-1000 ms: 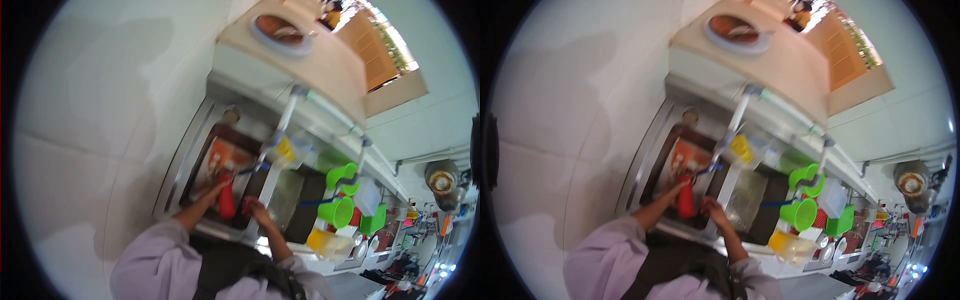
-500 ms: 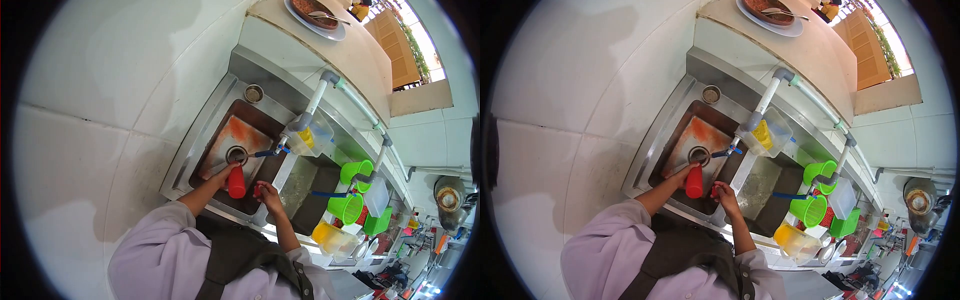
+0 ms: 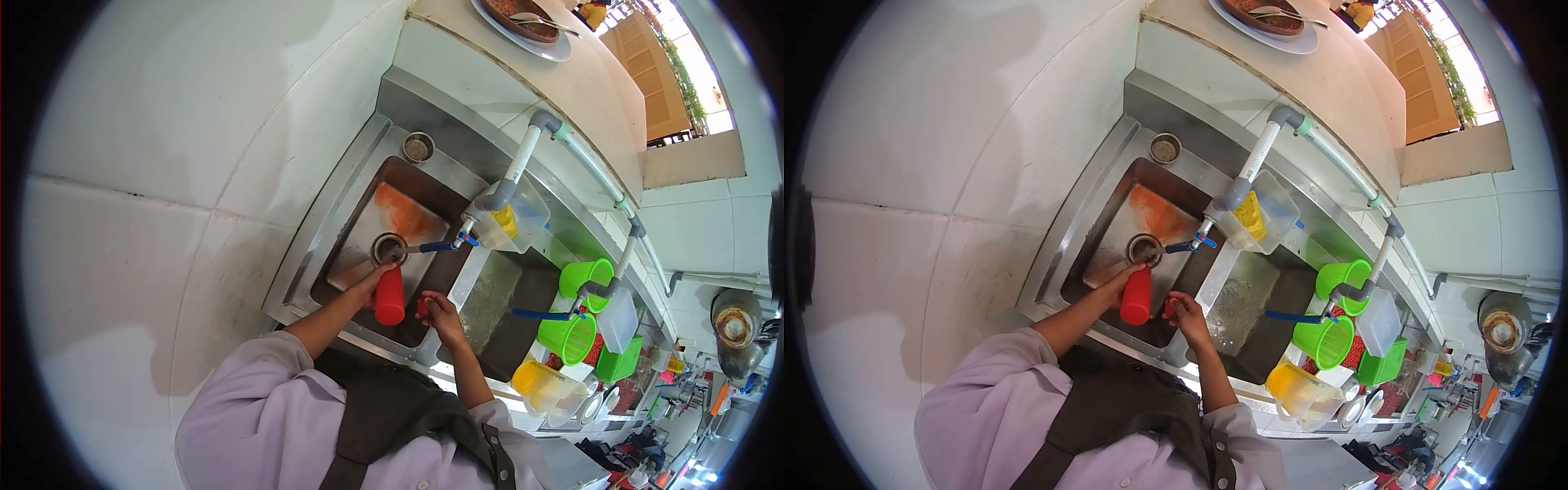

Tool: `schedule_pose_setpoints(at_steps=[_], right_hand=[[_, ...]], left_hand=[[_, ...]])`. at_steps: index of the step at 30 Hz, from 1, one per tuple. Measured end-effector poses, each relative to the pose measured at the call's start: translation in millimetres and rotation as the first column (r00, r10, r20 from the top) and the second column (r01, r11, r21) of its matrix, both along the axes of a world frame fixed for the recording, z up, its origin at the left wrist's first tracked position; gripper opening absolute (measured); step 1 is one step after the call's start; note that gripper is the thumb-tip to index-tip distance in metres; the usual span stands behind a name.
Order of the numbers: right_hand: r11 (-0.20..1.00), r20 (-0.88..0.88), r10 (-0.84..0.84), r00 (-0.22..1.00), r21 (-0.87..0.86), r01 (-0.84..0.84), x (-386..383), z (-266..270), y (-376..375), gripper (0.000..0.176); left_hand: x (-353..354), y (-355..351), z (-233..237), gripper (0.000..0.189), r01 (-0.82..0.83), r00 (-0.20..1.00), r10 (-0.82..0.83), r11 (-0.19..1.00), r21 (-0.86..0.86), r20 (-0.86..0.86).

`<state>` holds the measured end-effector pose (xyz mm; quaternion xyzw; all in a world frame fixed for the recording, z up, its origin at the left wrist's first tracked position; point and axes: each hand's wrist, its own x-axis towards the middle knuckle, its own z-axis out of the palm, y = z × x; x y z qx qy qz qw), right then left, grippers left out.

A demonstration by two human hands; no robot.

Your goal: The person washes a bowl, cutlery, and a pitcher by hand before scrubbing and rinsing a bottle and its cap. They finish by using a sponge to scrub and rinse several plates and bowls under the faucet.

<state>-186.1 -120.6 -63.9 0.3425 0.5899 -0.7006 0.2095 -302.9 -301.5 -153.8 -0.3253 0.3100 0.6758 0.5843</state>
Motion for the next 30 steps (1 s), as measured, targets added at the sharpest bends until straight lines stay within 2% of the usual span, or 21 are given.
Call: schedule_pose_setpoints(at_steps=[6,8,9,11,12,13,14,15,16,17,21,23,24,26,30], right_hand=[[1.000,-0.004,-0.007,1.000,0.002,0.007,0,4,0,0.032],[1.000,-0.006,-0.018,1.000,0.000,0.018,1,2,0,0.031],[1.000,-0.008,0.002,1.000,0.005,-0.002,1,-2,1,0.032],[1.000,-0.008,0.019,1.000,0.011,-0.019,3,-1,1,0.033],[0.998,-0.007,-0.053,0.999,-0.028,0.053,1,3,-2,0.035],[0.990,-0.003,-0.125,0.992,-0.066,0.125,0,5,-2,0.036],[0.989,-0.001,-0.130,0.991,-0.066,0.130,-1,4,-1,0.036],[0.934,-0.012,-0.264,0.965,-0.255,0.252,-2,3,2,0.037],[0.828,0.002,-0.392,0.920,-0.435,0.354,-3,2,3,0.038],[0.826,0.006,-0.396,0.918,-0.436,0.359,-5,-1,3,0.038],[0.800,-0.027,-0.473,0.880,-0.432,0.417,-15,-9,1,0.037],[0.793,-0.014,-0.489,0.872,-0.423,0.438,-19,-16,0,0.037],[0.796,-0.006,-0.492,0.871,-0.408,0.447,-22,-18,0,0.037],[0.797,0.008,-0.496,0.868,-0.392,0.459,-30,-24,0,0.037],[0.815,0.037,-0.467,0.884,-0.370,0.446,-54,-37,0,0.035]], left_hand=[[-4,-1,10,0.053,0.054,0.997,-0.052,0.998,0.043,-0.050],[-12,0,18,0.054,0.082,0.984,-0.083,0.997,-0.014,-0.160],[-18,0,27,0.054,0.088,0.983,-0.089,0.996,-0.014,-0.161],[-30,-1,42,0.054,0.179,0.913,-0.228,0.969,-0.171,-0.338],[-35,0,34,0.054,0.181,0.912,-0.230,0.969,-0.170,-0.339],[-38,0,21,0.056,0.194,0.711,-0.296,0.955,-0.226,-0.638],[-39,1,8,0.059,0.186,0.415,-0.336,0.941,-0.282,-0.846],[-37,2,8,0.059,0.193,0.417,-0.338,0.940,-0.282,-0.843],[-36,2,8,0.060,0.138,0.225,-0.444,0.896,-0.423,-0.867],[-35,3,7,0.063,0.053,0.030,-0.544,0.838,-0.543,-0.838],[-43,19,3,0.066,0.054,0.039,-0.434,0.901,-0.431,-0.900],[-44,27,-5,0.063,-0.003,-0.094,-0.399,0.916,-0.401,-0.912],[-46,28,-5,0.063,-0.002,-0.094,-0.399,0.916,-0.401,-0.912],[-47,30,-4,0.069,0.044,-0.018,-0.418,0.907,-0.419,-0.908],[-45,28,-18,0.069,0.031,-0.018,-0.395,0.918,-0.395,-0.918]])
